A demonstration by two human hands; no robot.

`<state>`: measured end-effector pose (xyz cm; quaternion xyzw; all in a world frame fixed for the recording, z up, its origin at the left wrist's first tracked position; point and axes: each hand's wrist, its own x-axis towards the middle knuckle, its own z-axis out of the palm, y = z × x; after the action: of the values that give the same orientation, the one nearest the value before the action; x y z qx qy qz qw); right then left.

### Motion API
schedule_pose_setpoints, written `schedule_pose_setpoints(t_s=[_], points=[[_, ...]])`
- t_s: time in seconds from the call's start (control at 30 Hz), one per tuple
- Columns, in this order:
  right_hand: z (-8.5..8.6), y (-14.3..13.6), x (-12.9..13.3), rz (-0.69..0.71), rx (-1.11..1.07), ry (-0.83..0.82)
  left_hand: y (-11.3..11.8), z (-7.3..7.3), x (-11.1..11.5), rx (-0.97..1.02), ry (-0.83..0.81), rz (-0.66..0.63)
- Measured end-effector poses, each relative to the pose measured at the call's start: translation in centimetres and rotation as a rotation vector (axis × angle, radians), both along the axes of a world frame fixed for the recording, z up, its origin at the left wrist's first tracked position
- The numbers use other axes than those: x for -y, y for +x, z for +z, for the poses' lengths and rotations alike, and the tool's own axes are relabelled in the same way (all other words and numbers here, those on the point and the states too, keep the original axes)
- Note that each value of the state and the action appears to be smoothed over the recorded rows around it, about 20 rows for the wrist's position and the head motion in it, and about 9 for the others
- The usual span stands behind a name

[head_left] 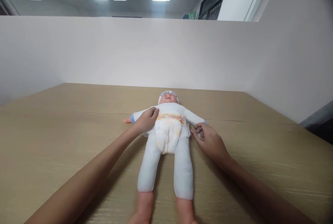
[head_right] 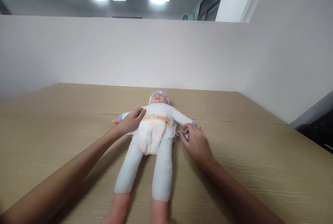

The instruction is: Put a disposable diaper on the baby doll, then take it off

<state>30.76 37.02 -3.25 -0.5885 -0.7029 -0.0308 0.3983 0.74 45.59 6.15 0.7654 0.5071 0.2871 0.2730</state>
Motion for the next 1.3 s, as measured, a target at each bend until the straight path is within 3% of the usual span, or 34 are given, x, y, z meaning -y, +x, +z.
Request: schedule_pose_setpoints(t_s=[0.13,0.27,0.37,0.5,0.6,0.73,0.8,1.0,1.13,1.3], points=[[-0.9,1.4,0.1,-0.062,0.018,-0.043,0.5,0.8,0.7,-0.195,0.109,0.086],[-0.5,1.4,-0.1,-0.11,0.01,-0.199,1.9,3.6,2.9,-0.531,0.472,0.163],[-0.1,1.5,-0.1,-0.135,-0.014,-0.296,3.9,6.0,4.8,-0.559,0.604,0.146],[0.1,1.8,0.0,-0.149,-0.009,-0.347,5.9,7.3,5.8,-0.471,0.543,0.09],[0.3,1.8,-0.1,-0.105,-0.027,-0.361,6.5,6.9,5.8,-0.423,0.547,-0.009],[0.7,1.9,-0.2,-0.04,-0.078,-0.37,7.4,5.7,6.4,-0.389,0.596,-0.331],[0.9,2.1,-0.2,-0.015,-0.109,-0.389,8.2,4.9,6.5,-0.419,0.554,-0.41],[1.7,3.5,-0.1,0.063,-0.29,-0.462,9.3,2.8,4.4,-0.545,0.428,-0.293],[2.4,3.7,0.2,0.133,-0.493,-0.475,8.9,2.4,3.4,-0.498,0.42,-0.241],[3.4,2.9,0.3,0.165,-0.56,-0.458,8.9,2.2,3.9,-0.503,0.441,-0.24]])
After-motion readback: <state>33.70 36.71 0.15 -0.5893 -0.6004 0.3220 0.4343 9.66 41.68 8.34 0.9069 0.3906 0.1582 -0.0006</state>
